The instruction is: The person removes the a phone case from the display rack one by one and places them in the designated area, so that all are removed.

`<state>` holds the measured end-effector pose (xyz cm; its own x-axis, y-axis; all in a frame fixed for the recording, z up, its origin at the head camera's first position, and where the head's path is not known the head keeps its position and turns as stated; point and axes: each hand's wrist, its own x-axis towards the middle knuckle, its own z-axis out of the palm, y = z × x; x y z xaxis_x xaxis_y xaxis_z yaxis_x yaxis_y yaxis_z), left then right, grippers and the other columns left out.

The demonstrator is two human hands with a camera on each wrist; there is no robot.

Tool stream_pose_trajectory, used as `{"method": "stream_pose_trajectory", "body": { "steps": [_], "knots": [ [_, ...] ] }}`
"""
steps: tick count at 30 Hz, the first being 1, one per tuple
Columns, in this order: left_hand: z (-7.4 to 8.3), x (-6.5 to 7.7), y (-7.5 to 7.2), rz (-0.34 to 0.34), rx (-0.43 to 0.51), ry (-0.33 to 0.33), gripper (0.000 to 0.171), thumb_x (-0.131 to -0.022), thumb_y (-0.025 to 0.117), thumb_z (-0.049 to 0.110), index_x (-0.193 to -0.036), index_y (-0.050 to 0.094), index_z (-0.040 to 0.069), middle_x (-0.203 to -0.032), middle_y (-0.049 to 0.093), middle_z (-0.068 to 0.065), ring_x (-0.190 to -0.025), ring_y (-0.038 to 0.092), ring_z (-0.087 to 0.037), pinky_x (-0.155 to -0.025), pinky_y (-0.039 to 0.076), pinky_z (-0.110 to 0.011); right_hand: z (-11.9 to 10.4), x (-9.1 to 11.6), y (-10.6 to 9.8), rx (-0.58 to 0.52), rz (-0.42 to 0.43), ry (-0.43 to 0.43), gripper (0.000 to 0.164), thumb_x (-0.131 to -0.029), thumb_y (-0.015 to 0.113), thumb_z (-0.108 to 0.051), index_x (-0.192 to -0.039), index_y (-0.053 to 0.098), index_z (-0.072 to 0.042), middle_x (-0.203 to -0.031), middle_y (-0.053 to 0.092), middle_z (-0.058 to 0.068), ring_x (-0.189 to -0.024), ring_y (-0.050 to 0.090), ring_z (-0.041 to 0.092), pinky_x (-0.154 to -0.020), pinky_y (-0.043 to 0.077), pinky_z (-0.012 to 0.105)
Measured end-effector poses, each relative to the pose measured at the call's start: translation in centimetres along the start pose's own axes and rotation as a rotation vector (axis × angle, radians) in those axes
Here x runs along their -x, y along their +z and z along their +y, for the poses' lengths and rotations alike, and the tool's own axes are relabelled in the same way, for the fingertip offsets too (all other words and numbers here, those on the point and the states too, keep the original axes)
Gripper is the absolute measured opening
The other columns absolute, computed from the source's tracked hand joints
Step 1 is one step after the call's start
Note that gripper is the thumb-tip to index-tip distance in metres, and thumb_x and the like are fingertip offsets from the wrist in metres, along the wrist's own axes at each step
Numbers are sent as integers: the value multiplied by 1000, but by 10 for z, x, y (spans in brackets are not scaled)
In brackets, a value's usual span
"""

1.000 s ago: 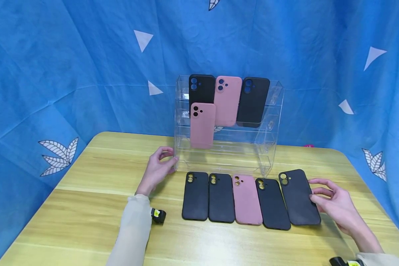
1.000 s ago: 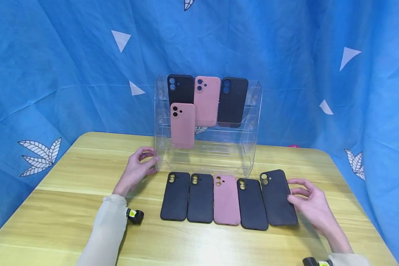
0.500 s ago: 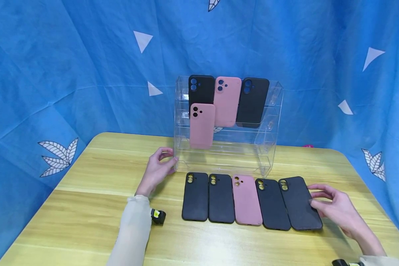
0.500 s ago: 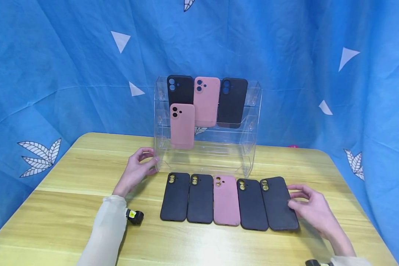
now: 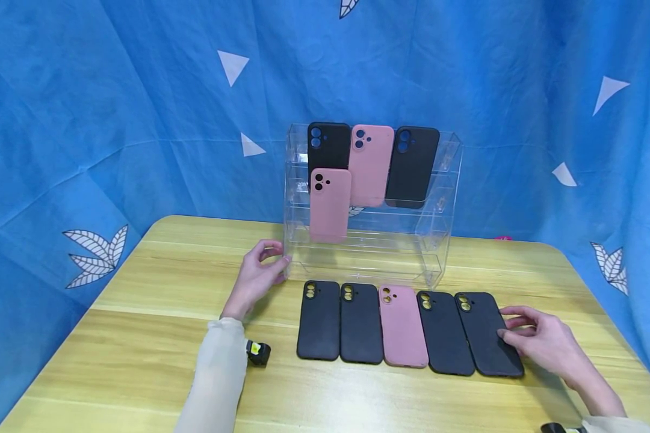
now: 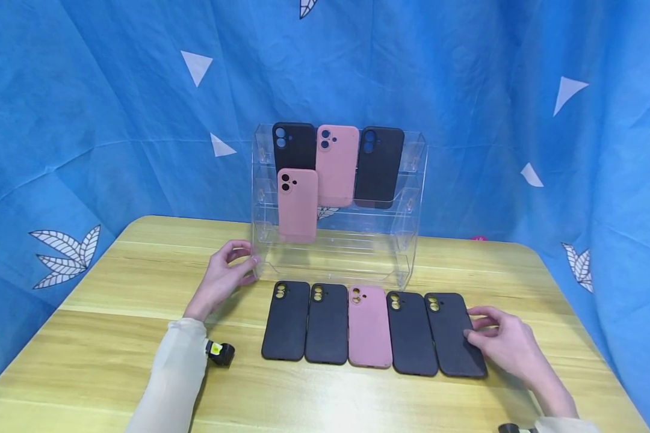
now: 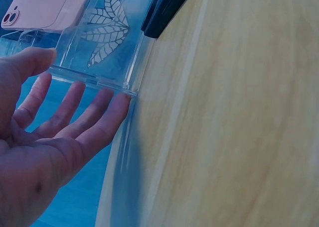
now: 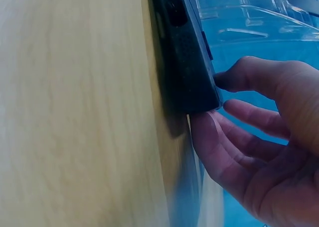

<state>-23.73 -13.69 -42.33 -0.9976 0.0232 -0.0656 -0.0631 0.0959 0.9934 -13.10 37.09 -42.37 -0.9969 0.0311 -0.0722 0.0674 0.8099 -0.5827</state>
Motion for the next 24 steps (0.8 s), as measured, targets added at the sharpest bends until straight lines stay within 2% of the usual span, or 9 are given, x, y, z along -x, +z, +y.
{"method": "stream_pose_trajectory", "body": {
  "steps": [15, 19, 24],
  "knots": [
    [0, 0, 0, -2, -2, -3, 38, -99, 67, 14, -133, 53, 7, -144, 52, -18, -118, 66, -38, -94, 62, -43, 0, 0, 3, -7, 23, -2, 47, -90, 78, -19, -129, 63, 3, -102, 74, 12, -74, 64, -12, -58, 59, 24],
    [0, 0, 0, -4, 0, -3, 38, -99, 67, 14, -133, 53, 8, -144, 52, -18, -117, 66, -37, -94, 62, -42, -1, 1, 4, -12, 60, -39, 44, -92, 76, -19, -128, 64, 2, -100, 75, 11, -71, 66, -8, -57, 57, 24],
    [-1, -1, 0, -8, 2, 1, 38, -99, 67, 15, -133, 53, 8, -144, 52, -18, -117, 66, -36, -94, 62, -42, -1, 1, 5, -11, 136, -90, 42, -95, 74, -26, -127, 66, -1, -94, 76, -3, -72, 64, -12, -56, 53, 21]
  ]
}}
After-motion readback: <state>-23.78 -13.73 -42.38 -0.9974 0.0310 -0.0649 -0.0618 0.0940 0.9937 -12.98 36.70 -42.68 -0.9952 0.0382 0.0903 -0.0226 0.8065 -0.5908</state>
